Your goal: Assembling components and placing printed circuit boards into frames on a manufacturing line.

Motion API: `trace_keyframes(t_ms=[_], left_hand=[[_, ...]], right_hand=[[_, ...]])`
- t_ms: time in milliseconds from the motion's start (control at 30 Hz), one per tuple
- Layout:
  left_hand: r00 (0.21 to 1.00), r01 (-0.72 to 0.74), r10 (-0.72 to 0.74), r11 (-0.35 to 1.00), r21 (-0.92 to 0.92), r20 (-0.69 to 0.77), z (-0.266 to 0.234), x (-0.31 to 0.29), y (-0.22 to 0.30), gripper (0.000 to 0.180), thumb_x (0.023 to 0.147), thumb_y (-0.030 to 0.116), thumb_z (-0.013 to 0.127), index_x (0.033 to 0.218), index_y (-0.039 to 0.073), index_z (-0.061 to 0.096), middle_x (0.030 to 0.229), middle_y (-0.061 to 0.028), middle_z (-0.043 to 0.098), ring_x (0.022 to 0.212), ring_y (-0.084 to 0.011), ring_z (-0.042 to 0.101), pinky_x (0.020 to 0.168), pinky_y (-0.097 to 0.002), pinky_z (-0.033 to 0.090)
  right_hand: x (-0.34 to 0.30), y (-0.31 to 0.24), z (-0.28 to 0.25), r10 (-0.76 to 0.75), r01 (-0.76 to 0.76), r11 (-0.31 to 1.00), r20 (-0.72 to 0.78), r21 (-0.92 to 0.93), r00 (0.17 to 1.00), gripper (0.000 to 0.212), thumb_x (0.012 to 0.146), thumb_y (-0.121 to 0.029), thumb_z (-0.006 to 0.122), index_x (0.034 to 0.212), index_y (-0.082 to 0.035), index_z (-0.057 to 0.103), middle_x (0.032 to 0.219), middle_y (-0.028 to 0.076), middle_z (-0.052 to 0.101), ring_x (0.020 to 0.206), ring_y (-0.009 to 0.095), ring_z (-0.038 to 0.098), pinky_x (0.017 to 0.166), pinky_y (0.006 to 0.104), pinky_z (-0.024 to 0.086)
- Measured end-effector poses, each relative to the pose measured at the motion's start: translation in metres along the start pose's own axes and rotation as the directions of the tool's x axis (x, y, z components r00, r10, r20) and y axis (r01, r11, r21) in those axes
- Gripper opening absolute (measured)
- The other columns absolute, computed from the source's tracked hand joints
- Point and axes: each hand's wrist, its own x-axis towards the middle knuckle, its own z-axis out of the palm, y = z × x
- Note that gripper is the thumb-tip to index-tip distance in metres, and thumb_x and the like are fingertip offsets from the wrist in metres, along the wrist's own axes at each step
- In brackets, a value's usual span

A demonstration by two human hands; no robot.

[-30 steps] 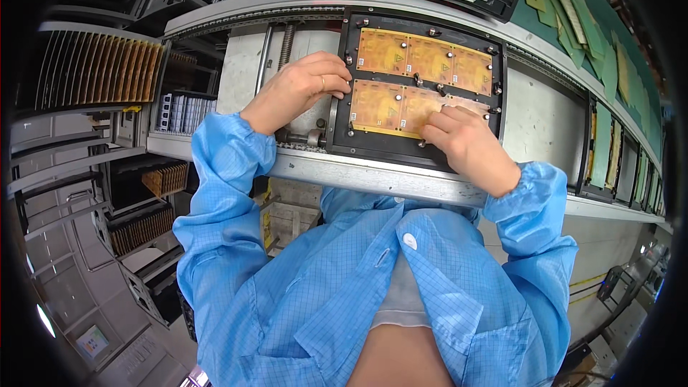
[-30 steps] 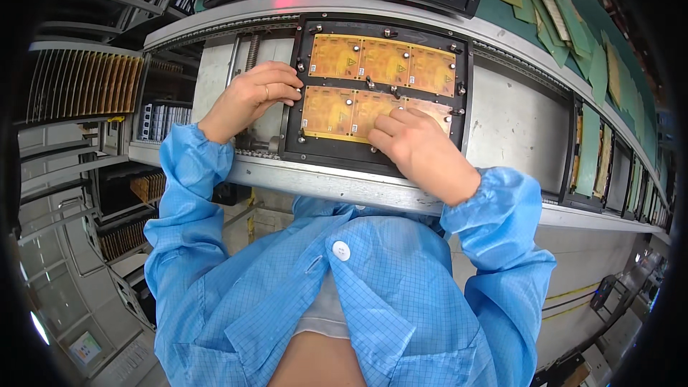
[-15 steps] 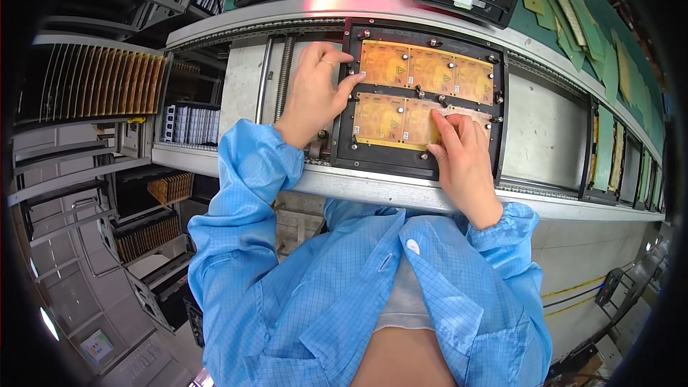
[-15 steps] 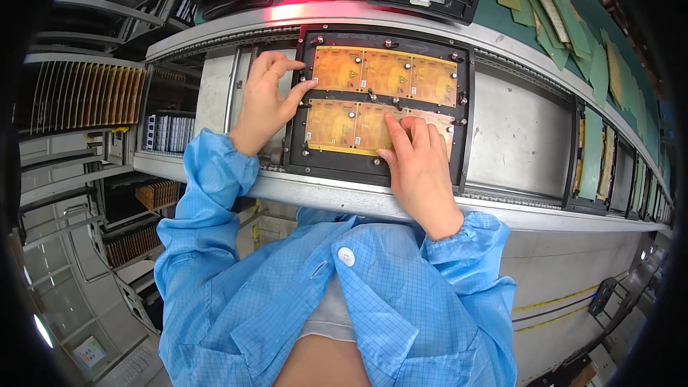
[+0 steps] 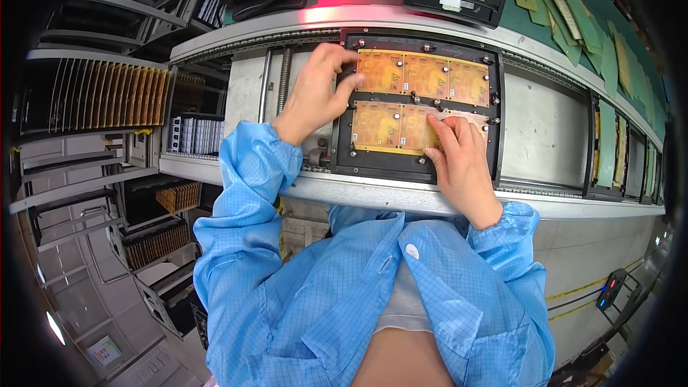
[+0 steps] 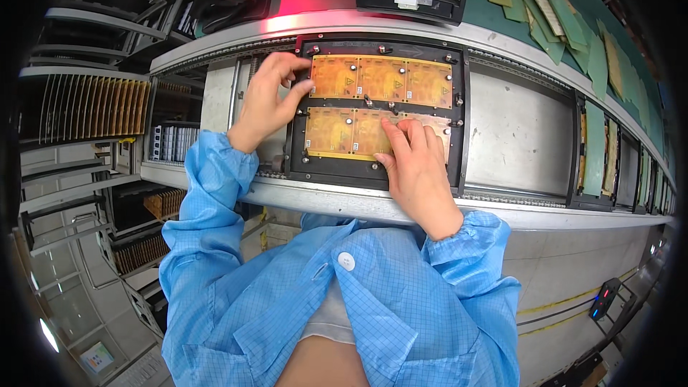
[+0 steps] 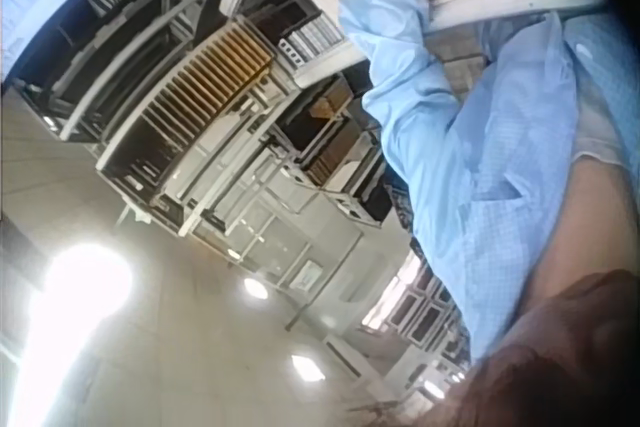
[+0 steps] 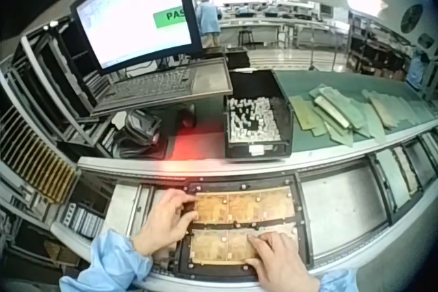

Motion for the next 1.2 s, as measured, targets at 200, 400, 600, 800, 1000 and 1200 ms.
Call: trace_keyframes(t_ms=[200, 400, 600, 800, 1000, 1200], left_hand=[[0.995, 0.099, -0.098, 0.938, 0.332, -0.019, 0.011, 0.031, -0.02, 0.018, 0.086, 0.019, 0.07, 0.088, 0.001, 0.07, 0.096, -0.0137, 0.062, 0.093, -0.0334, 0.063, 0.08, -0.0418, 0.053], [0.944, 0.249, -0.312, 0.888, 0.387, 0.107, 0.009, 0.057, 0.007, 0.019, 0.082, 0.018, 0.069, 0.076, 0.0, 0.071, 0.089, -0.0202, 0.067, 0.085, -0.0372, 0.067, 0.079, -0.0448, 0.053], [0.942, 0.225, -0.321, 0.824, 0.521, 0.101, 0.019, 0.052, 0.024, 0.027, 0.083, 0.022, 0.069, 0.085, -0.005, 0.07, 0.094, -0.0216, 0.067, 0.092, -0.0387, 0.066, 0.081, -0.0464, 0.053], [0.961, -0.255, 0.228, 0.95, 0.18, 0.158, 0.067, 0.083, 0.036, 0.015, 0.086, 0.01, 0.067, 0.097, -0.001, 0.066, 0.102, -0.0165, 0.063, 0.098, -0.0369, 0.062, 0.086, -0.0431, 0.051], [0.92, -0.329, 0.304, 0.942, 0.067, 0.249, 0.084, 0.095, 0.017, 0.013, 0.08, 0.004, 0.069, 0.093, 0.0, 0.065, 0.088, -0.0157, 0.065, 0.089, -0.0363, 0.063, 0.079, -0.042, 0.052], [0.867, -0.408, 0.389, 0.913, -0.007, 0.312, 0.073, 0.091, 0.018, 0.017, 0.079, 0.001, 0.07, 0.096, 0.002, 0.066, 0.097, -0.0131, 0.066, 0.095, -0.0329, 0.064, 0.082, -0.0378, 0.053]], right_hand=[[-0.001, 0.0, 0.0, -0.019, 0.019, 1.0, -0.028, 0.008, 0.999, 0.043, 0.086, -0.007, 0.065, 0.129, -0.001, 0.057, 0.111, 0.016, 0.053, 0.103, 0.035, 0.052, 0.091, 0.0428, 0.043], [-0.003, -0.002, 0.001, 0.002, -0.003, 1.0, -0.017, -0.015, 1.0, 0.044, 0.087, -0.007, 0.064, 0.13, -0.001, 0.056, 0.112, 0.016, 0.052, 0.104, 0.035, 0.052, 0.092, 0.0432, 0.041], [-0.001, -0.002, 0.003, -0.021, 0.02, 0.999, -0.028, -0.032, 0.999, 0.044, 0.087, -0.008, 0.063, 0.13, 0.0, 0.055, 0.112, 0.016, 0.052, 0.103, 0.035, 0.051, 0.091, 0.0434, 0.041], [0.001, -0.002, 0.003, -0.013, 0.012, 0.999, -0.023, -0.048, 1.0, 0.045, 0.087, -0.009, 0.064, 0.13, 0.0, 0.055, 0.113, 0.016, 0.053, 0.103, 0.035, 0.051, 0.09, 0.0442, 0.041], [-0.003, 0.007, 0.004, -0.013, 0.015, 0.999, -0.06, 0.036, 0.998, 0.045, 0.087, -0.01, 0.065, 0.129, 0.0, 0.055, 0.114, 0.018, 0.053, 0.107, 0.037, 0.051, 0.092, 0.0446, 0.042], [-0.004, 0.009, -0.005, -0.008, 0.008, 1.0, -0.061, -0.004, 0.998, 0.044, 0.086, -0.01, 0.066, 0.128, -0.001, 0.056, 0.11, 0.018, 0.055, 0.103, 0.036, 0.053, 0.091, 0.0438, 0.044]])
